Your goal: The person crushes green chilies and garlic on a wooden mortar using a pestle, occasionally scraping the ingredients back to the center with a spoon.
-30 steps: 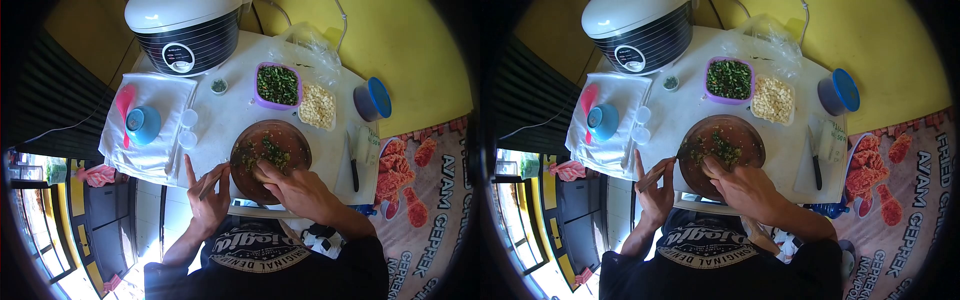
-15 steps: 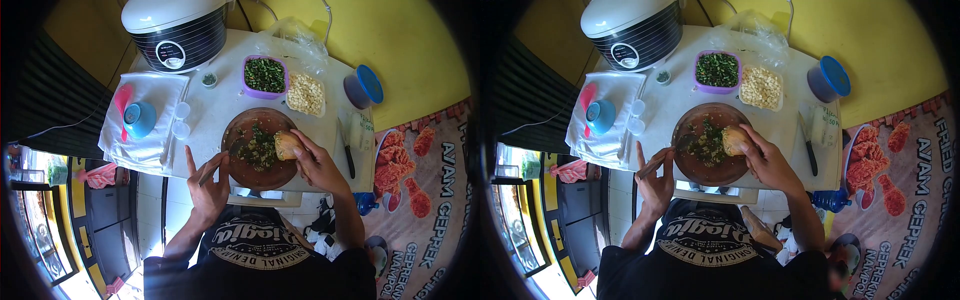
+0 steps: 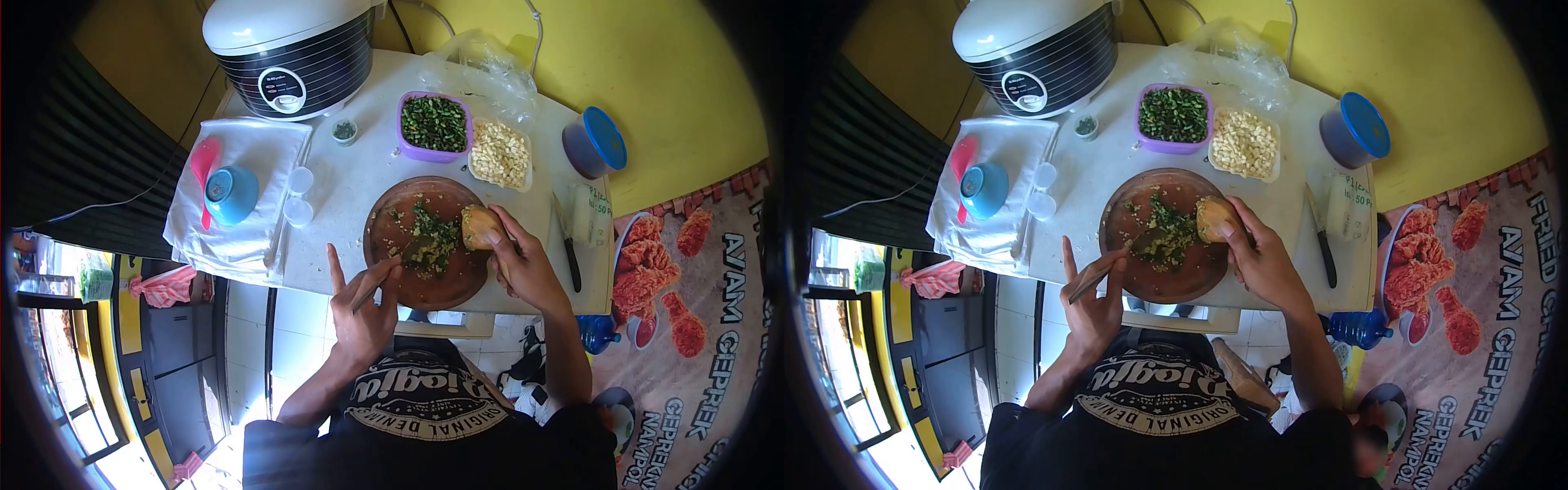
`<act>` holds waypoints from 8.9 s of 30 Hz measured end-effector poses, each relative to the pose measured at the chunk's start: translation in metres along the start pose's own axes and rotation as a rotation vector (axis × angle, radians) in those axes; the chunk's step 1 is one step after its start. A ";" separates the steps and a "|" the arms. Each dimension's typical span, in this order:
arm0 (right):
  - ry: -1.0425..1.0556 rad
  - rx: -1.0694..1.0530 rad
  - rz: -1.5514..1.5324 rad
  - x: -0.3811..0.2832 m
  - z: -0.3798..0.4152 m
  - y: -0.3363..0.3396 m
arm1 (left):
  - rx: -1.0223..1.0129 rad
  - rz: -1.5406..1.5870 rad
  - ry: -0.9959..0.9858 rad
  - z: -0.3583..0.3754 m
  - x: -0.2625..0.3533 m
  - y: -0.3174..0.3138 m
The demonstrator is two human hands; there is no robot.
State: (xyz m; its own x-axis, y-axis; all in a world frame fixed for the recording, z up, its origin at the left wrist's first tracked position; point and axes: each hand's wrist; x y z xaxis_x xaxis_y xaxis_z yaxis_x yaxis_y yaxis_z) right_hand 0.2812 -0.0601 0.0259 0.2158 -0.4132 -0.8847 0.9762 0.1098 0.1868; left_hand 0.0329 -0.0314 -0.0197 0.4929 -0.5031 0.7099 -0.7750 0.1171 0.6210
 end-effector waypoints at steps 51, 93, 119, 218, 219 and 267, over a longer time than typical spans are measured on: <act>0.467 0.043 1.002 -0.021 -0.002 -0.043 | 0.093 -0.089 0.195 -0.010 0.001 0.033; 0.098 -0.217 0.186 0.009 0.015 -0.008 | 0.021 0.030 0.059 -0.006 -0.009 0.027; 0.252 -0.276 1.074 -0.054 -0.017 -0.045 | -0.049 -0.136 -0.001 -0.029 -0.024 0.041; 0.277 -0.311 1.086 -0.061 -0.026 -0.039 | -0.048 -0.146 0.021 -0.035 -0.019 0.035; 0.227 -0.311 1.079 -0.064 -0.031 -0.043 | -0.055 -0.146 0.014 -0.029 -0.018 0.034; 0.149 0.004 0.434 -0.007 0.011 -0.007 | 0.077 -0.034 0.142 -0.031 -0.006 0.024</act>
State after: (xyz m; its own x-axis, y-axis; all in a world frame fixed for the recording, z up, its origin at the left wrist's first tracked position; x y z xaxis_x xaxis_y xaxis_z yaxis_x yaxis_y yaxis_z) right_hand 0.2735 -0.0681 0.0359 0.6001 -0.1948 -0.7758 0.7961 0.2403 0.5554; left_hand 0.0230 0.0013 0.0011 0.5658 -0.3790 0.7322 -0.7824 0.0335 0.6219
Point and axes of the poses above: each hand's wrist, its own z-axis away from the middle knuckle, its own y-axis out of the back of the hand, x = y × z, and after that the axes turned 13 degrees about -x, right-handed
